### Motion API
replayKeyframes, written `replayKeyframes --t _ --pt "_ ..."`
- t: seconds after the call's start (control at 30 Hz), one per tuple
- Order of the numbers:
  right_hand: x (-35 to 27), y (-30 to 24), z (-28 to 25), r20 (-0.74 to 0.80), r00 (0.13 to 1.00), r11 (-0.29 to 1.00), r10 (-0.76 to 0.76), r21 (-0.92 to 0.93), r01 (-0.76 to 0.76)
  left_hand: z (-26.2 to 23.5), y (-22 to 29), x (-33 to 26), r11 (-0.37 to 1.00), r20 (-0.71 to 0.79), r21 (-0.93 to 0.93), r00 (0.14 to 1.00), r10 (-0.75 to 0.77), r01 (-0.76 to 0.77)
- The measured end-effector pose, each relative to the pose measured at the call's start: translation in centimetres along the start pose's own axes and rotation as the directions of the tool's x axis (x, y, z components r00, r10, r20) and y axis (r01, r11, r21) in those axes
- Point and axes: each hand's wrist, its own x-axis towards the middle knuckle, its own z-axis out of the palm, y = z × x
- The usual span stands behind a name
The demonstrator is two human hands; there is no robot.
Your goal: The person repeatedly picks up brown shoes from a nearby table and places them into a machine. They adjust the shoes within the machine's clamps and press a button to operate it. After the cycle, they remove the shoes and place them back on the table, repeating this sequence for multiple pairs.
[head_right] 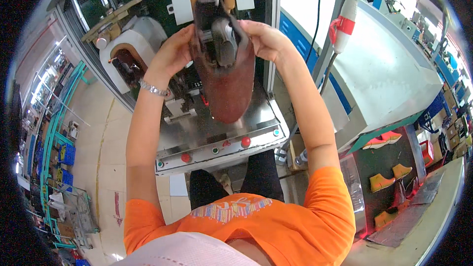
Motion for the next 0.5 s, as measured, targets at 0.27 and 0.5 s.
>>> replayKeyframes --t 0.27,0.5 --pt "2.9 0.7 -1.8 -0.015 0.971 0.965 -0.237 -0.116 0.234 -0.9 -0.6 1.8 0.983 -0.221 0.174 0.971 0.092 -0.054" --pt "8.0 3.2 -5.3 -0.056 0.912 0.912 -0.406 -0.098 0.399 -1.1 -4.5 4.1 0.798 -0.378 0.552 0.781 0.497 -0.241"
